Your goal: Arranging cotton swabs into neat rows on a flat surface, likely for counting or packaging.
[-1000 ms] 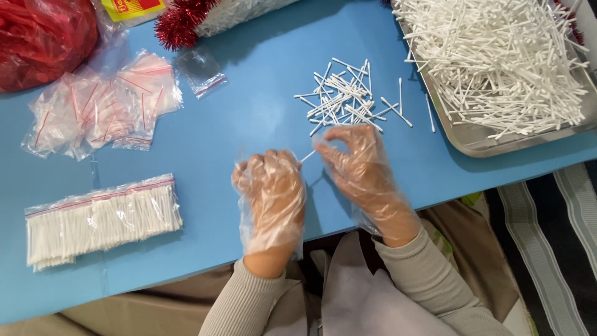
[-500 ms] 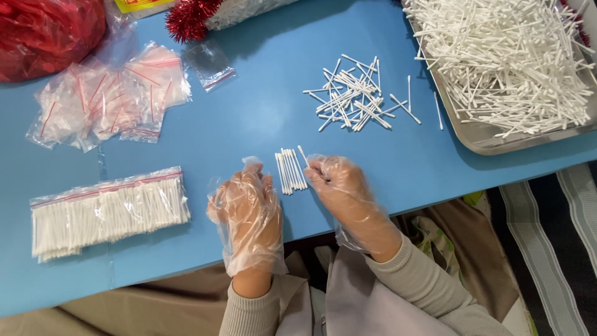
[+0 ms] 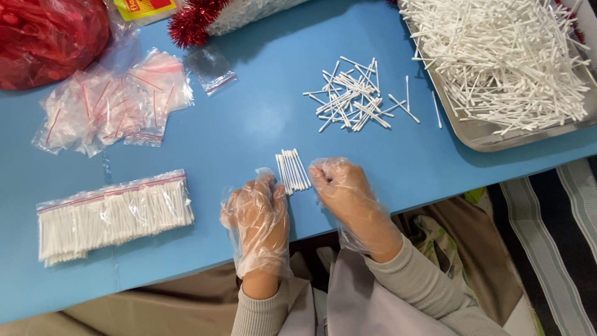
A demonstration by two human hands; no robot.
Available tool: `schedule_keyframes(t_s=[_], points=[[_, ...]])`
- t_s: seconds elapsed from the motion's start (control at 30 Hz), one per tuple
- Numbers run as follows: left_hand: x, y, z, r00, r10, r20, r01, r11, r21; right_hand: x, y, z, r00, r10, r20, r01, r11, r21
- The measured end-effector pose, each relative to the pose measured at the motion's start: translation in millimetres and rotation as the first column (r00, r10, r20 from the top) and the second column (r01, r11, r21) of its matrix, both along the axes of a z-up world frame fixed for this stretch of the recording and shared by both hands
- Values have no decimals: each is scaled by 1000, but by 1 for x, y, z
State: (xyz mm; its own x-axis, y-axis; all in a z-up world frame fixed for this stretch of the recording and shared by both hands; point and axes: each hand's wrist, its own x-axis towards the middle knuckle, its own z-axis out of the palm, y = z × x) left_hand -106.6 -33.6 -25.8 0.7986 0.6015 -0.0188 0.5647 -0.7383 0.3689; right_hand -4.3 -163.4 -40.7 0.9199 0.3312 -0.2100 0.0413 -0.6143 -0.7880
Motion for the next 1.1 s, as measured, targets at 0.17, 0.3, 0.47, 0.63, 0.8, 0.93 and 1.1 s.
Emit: schedule_keyframes(t_s=[0.17, 0.3, 0.47, 0.63, 0.8, 0.93, 1.1], points=[[21, -21, 55, 991, -56, -124, 53, 998, -30, 6, -24, 21, 944, -97, 315, 121, 991, -59], [57, -50, 39, 985, -126, -119, 118, 991, -67, 35, -57, 19, 848, -144, 511, 128, 990, 65], [97, -84, 29, 962, -274, -8, 274, 962, 14, 89, -95, -30, 768, -122, 628, 285, 944, -165], [121, -100, 44, 961, -276, -36, 273, 960, -55, 98, -94, -25, 805, -116, 582, 266, 947, -179], [127, -102, 59, 953, -244, -179, 223, 966, -131, 91, -92, -8, 892, -61, 447, 210, 934, -291], [120, -102, 72, 978, -187, -96, 166, 968, -190, 93, -94, -15, 904, -90, 418, 214, 942, -260], [109, -95, 37, 977, -183, -108, 170, 978, -117, 68, -95, 22, 896, -163, 413, 200, 979, -49]])
